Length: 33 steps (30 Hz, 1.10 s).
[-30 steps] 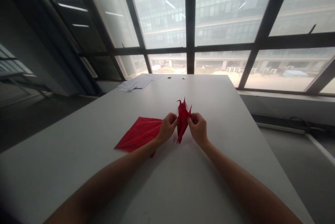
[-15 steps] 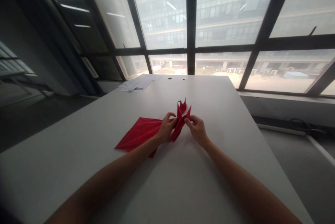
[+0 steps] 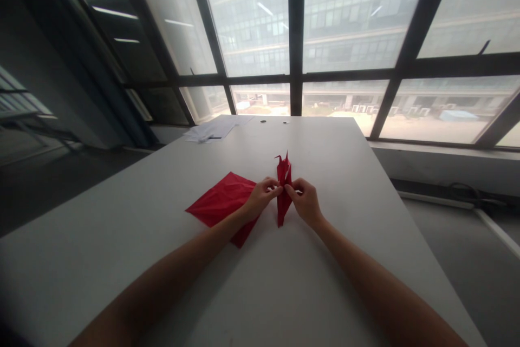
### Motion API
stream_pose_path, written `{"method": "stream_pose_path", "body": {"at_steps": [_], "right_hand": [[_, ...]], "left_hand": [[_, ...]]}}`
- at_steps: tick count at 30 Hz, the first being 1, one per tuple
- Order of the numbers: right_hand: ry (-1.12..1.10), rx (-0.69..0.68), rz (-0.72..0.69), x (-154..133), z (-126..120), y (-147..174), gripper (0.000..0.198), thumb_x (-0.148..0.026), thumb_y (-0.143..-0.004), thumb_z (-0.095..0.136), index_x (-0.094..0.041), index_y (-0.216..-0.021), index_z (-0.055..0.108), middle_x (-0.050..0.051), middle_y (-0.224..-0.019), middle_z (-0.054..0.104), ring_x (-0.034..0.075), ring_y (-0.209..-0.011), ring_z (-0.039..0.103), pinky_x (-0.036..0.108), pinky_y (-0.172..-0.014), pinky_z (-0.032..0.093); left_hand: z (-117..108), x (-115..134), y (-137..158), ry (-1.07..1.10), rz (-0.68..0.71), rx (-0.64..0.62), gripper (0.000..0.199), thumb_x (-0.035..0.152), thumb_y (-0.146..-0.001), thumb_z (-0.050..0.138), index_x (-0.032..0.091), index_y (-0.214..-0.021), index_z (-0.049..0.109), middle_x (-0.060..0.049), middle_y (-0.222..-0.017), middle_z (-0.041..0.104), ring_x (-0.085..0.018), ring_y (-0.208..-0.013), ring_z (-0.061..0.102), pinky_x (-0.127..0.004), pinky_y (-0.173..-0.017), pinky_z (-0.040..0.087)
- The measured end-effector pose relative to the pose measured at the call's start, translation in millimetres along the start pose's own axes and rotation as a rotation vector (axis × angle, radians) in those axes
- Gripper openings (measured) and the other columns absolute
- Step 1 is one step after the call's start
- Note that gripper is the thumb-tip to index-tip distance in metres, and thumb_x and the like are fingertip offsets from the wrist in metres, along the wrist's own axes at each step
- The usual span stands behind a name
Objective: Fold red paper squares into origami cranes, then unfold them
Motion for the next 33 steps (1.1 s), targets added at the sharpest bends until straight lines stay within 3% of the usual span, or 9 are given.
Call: {"method": "stream_pose_path", "body": {"at_steps": [3,6,10,14,18,24,33], "right_hand": [[0.008,0.036,0.009,4.2,-4.6,-2.0,0.031,-0.045,-0.081,0.07,-0.02,-0.067,0.056,-0.002,-0.062,0.057,0.014,-0.057,0.051,0.027,-0.053,0.043],[-0.101,0.028,0.125,19.6,-2.4,-2.6,0.033,-0.047,-0.076,0.074,-0.021,-0.071,0.054,-0.003,-0.061,0.059,0.013,-0.053,0.052,0.026,-0.05,0.043],[-0.345,-0.019,0.33,37.7,7.6,1.4,0.038,-0.046,-0.069,0.08,-0.022,-0.08,0.053,-0.002,-0.068,0.067,0.016,-0.057,0.062,0.029,-0.055,0.053],[-0.44,-0.129,0.419,38.2,15.7,4.7,0.04,-0.036,-0.067,0.082,-0.022,-0.098,0.06,0.003,-0.086,0.075,0.019,-0.07,0.07,0.031,-0.064,0.058],[-0.455,-0.197,0.399,33.2,18.1,4.5,0.056,-0.03,-0.066,0.081,-0.022,-0.117,0.061,0.006,-0.096,0.076,0.021,-0.078,0.072,0.035,-0.072,0.059],[-0.346,-0.228,0.335,30.1,21.8,4.5,0.038,-0.033,-0.065,0.08,-0.017,-0.098,0.07,0.006,-0.092,0.075,0.022,-0.079,0.07,0.035,-0.072,0.058],[-0.274,-0.249,0.285,23.6,21.5,4.7,0.027,-0.028,-0.068,0.077,-0.017,-0.091,0.068,0.004,-0.086,0.073,0.019,-0.075,0.066,0.028,-0.066,0.053]], "left_hand": [[4.5,-17.7,-0.2,0.183,-0.12,-0.042,0.025,0.039,-0.08,0.071,0.016,-0.086,0.064,-0.001,-0.082,0.061,-0.014,-0.073,0.055,-0.026,-0.069,0.045],[7.9,-35.6,0.5,0.318,-0.241,-0.05,0.028,0.041,-0.079,0.071,0.016,-0.084,0.06,0.001,-0.076,0.059,-0.011,-0.065,0.053,-0.024,-0.063,0.044],[8.8,-42.0,0.4,0.354,-0.267,-0.045,0.031,0.043,-0.077,0.072,0.016,-0.084,0.058,0.001,-0.075,0.059,-0.011,-0.063,0.055,-0.025,-0.062,0.047],[7.1,-40.0,1.6,0.372,-0.26,-0.016,0.03,0.04,-0.078,0.073,0.015,-0.086,0.059,-0.002,-0.081,0.063,-0.012,-0.069,0.059,-0.026,-0.066,0.05],[6.1,-33.9,2.3,0.395,-0.231,-0.02,0.028,0.037,-0.079,0.074,0.015,-0.093,0.063,-0.005,-0.092,0.066,-0.015,-0.078,0.063,-0.027,-0.071,0.052],[13.8,-22.0,1.7,0.362,-0.163,-0.152,0.042,0.039,-0.082,0.073,0.014,-0.115,0.066,-0.01,-0.101,0.07,-0.019,-0.086,0.066,-0.029,-0.075,0.052],[14.1,-8.3,4.4,0.215,-0.143,-0.227,0.033,0.041,-0.079,0.076,0.015,-0.098,0.07,-0.006,-0.095,0.07,-0.017,-0.082,0.065,-0.027,-0.074,0.05]]}}
Point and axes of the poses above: each hand's wrist, its own y-axis away from the middle knuckle, its own z-axis out of the palm, x = y × z, the point moved 9 cm from there along -y, towards the middle knuckle
